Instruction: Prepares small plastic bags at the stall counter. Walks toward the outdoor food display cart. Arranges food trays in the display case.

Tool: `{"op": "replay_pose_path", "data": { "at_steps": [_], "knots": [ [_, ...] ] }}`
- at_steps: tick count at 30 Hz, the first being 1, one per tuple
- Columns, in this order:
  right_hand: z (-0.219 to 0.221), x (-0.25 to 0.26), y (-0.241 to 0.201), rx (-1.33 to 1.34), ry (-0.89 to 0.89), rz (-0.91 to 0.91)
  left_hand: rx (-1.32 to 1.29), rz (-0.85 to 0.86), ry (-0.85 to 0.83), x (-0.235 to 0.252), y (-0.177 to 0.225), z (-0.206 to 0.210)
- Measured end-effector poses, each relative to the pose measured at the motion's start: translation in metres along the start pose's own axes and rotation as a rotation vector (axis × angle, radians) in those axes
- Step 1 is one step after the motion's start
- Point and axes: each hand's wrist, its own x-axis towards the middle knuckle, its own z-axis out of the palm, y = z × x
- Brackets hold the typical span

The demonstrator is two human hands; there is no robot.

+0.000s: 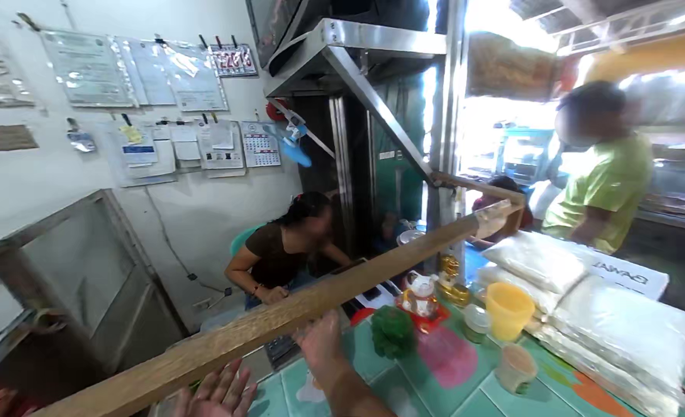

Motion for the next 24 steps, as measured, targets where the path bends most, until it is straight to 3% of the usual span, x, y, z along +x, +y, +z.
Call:
{"op": "replay_pose_path", "data": {
  "at_steps": [12, 24],
  "knots": [
    [-0.002, -0.002, -0.003, -0.008, -0.026, -0.002, -0.005, 0.024, 0.225, -0.005, -0.004, 0.024],
    [-0.004, 0.000, -0.002, -0.034, -0.020, 0.024, 0.000, -0.016, 0.042, -0.003, -0.004, 0.007]
  ]
}}
